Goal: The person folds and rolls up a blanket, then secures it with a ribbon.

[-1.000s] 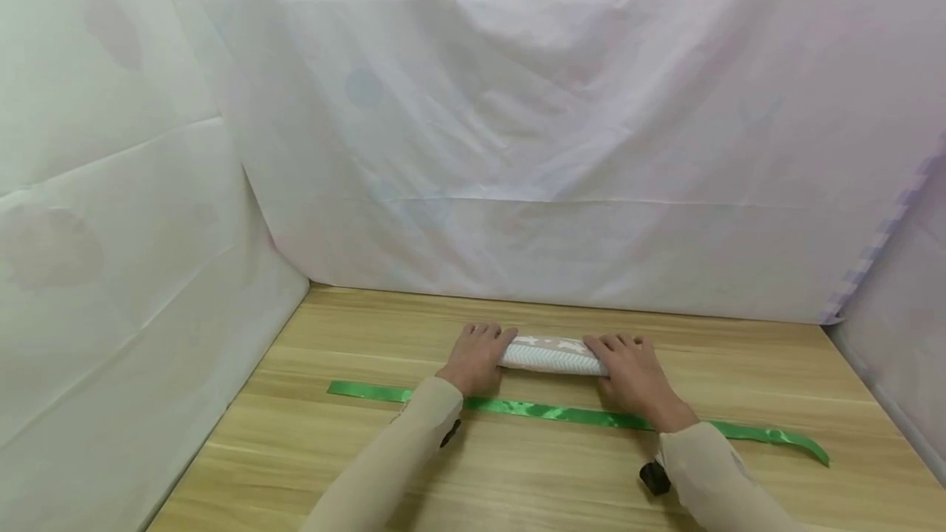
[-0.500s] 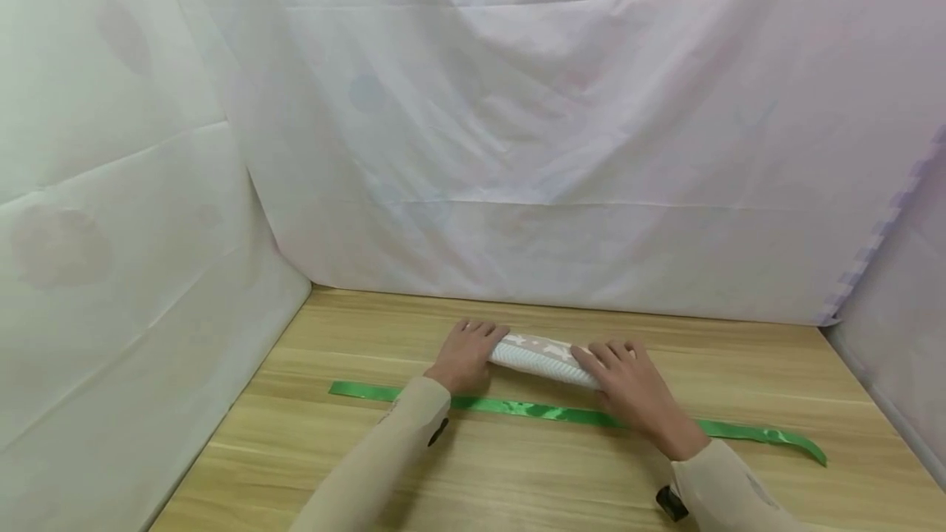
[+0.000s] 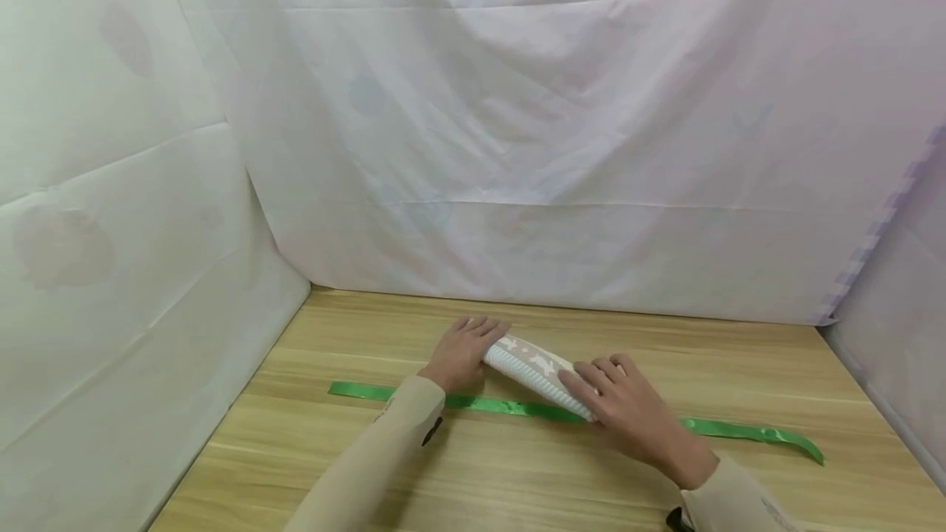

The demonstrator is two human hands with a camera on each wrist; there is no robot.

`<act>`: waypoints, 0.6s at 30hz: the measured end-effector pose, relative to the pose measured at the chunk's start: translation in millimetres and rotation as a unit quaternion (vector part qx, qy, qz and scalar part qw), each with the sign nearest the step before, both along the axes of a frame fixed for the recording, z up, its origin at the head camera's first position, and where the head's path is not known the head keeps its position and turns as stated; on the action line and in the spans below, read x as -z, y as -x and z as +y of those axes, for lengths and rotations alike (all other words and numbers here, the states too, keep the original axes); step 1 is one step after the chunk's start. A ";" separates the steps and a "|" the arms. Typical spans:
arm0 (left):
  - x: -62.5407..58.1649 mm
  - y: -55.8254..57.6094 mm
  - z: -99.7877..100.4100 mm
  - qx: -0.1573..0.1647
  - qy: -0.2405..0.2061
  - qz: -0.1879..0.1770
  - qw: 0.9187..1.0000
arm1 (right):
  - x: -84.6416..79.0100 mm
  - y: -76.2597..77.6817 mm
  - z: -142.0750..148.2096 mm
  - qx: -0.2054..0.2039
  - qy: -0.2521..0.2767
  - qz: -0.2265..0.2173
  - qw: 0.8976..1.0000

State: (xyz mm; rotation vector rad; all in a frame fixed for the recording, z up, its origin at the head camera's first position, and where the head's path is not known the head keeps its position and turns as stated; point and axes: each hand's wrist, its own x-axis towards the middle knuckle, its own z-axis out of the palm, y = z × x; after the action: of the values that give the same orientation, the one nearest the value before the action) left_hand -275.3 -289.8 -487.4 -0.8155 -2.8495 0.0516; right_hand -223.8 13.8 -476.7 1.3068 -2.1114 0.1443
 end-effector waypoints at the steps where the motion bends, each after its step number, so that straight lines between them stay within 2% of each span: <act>1: 0.1 0.5 0.1 0.003 -0.001 0.002 1.000 | -0.6 -1.5 -1.3 -0.007 0.000 0.004 1.000; 4: -0.5 2.5 0.8 0.009 -0.006 0.001 1.000 | -2.1 -5.7 -5.1 -0.023 -0.004 0.014 1.000; 12: -1.1 6.8 7.2 0.018 -0.001 0.009 1.000 | -7.5 -22.9 -12.7 -0.036 -0.041 0.005 0.999; 18: -2.6 7.3 18.0 0.035 0.009 -0.011 0.999 | -15.3 -40.3 -23.0 -0.045 -0.053 0.020 0.997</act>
State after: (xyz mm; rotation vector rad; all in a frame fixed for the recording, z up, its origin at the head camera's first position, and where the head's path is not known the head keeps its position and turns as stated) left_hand -282.5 -271.8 -484.8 -0.9247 -2.8420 0.0599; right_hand -183.5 -9.2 -461.4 1.4556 -2.0521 0.0429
